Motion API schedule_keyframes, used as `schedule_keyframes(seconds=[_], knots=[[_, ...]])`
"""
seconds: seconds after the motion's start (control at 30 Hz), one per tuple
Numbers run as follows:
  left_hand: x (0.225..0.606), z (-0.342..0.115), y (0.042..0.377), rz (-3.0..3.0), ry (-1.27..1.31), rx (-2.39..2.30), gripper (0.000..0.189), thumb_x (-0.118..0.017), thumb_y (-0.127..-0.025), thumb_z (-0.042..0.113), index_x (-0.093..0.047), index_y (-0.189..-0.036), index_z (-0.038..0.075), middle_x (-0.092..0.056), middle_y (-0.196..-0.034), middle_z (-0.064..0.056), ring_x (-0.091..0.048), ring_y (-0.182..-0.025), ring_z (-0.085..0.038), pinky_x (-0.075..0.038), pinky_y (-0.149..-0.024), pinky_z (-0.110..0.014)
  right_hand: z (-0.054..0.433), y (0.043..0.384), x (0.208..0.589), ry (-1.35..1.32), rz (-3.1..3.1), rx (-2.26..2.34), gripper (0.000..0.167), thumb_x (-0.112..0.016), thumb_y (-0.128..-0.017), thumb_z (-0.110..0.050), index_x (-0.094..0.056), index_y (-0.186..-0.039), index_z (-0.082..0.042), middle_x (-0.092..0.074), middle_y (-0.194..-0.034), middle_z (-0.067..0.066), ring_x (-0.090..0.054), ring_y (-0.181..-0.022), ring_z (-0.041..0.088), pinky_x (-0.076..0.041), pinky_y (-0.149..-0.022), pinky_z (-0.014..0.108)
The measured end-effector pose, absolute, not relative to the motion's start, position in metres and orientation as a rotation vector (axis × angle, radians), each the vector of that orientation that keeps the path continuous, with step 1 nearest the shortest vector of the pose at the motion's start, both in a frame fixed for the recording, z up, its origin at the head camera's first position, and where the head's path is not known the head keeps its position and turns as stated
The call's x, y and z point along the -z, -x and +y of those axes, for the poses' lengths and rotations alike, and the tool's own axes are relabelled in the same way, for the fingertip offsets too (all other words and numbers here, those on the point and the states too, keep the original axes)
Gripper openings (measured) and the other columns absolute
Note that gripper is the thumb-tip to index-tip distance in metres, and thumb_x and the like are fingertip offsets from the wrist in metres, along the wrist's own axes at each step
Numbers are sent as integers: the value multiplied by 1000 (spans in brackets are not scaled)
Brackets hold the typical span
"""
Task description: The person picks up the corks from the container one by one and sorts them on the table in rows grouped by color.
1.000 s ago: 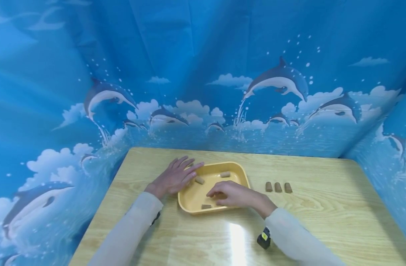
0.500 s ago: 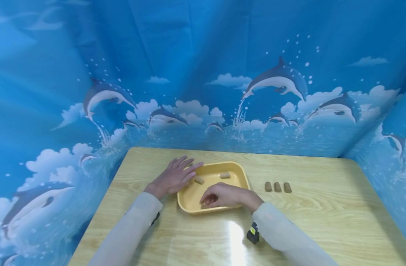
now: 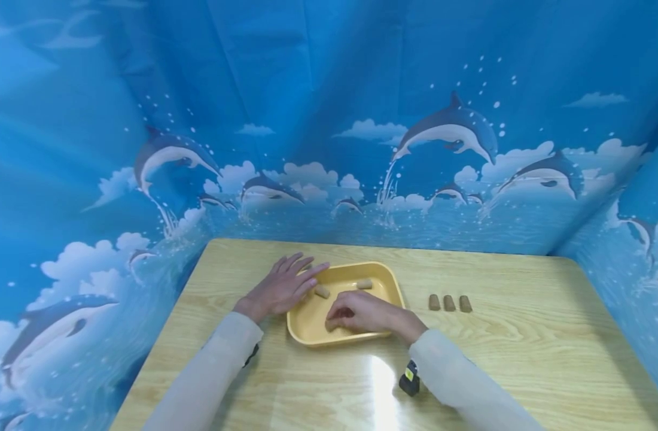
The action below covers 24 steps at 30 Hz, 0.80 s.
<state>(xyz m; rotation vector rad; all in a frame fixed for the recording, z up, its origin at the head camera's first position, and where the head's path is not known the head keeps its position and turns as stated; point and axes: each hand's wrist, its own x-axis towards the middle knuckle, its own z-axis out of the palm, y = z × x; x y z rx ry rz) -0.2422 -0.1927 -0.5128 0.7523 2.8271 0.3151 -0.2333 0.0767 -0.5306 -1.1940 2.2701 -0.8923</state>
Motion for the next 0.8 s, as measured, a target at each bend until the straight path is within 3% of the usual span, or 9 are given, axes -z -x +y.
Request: schedule_keyframes(seconds=[0.37, 0.47, 0.6, 0.8], knots=[[511, -193, 241, 2827, -764, -314, 56, -17, -119, 54, -19, -174, 44, -29, -180, -10, -15, -170, -38, -10, -138, -63, 72, 232, 533, 1249, 2381, 839, 20, -73, -102, -6, -83, -115, -17, -77, -113, -7, -70, -112, 11, -57, -109, 35], [512, -193, 242, 2828, -763, -310, 56, -17, -119, 54, -19, -174, 45, -28, -181, -9, -15, -170, -38, -10, -138, -63, 72, 230, 530, 1198, 2409, 838, 19, -75, -102, -15, -82, -119, -15, -77, -116, -5, -70, -111, 11, -59, -106, 34], [512, -192, 242, 2831, -760, -295, 56, -17, -119, 54, -18, -174, 45, -28, -181, -9, -15, -170, -39, -10, -138, -63, 70, 226, 525, 1135, 2468, 837, 31, -80, -100, -29, -80, -124, -11, -77, -115, -1, -71, -105, 13, -61, -99, 34], [512, -192, 242, 2828, -759, -291, 56, -18, -119, 53, -19, -175, 44, -29, -180, -10, -15, -170, -40, -10, -138, -64, 66, 223, 525, 1063, 2587, 740, 42, -88, -92, -42, -80, -119, -10, -76, -107, -1, -71, -101, 16, -61, -96, 37]])
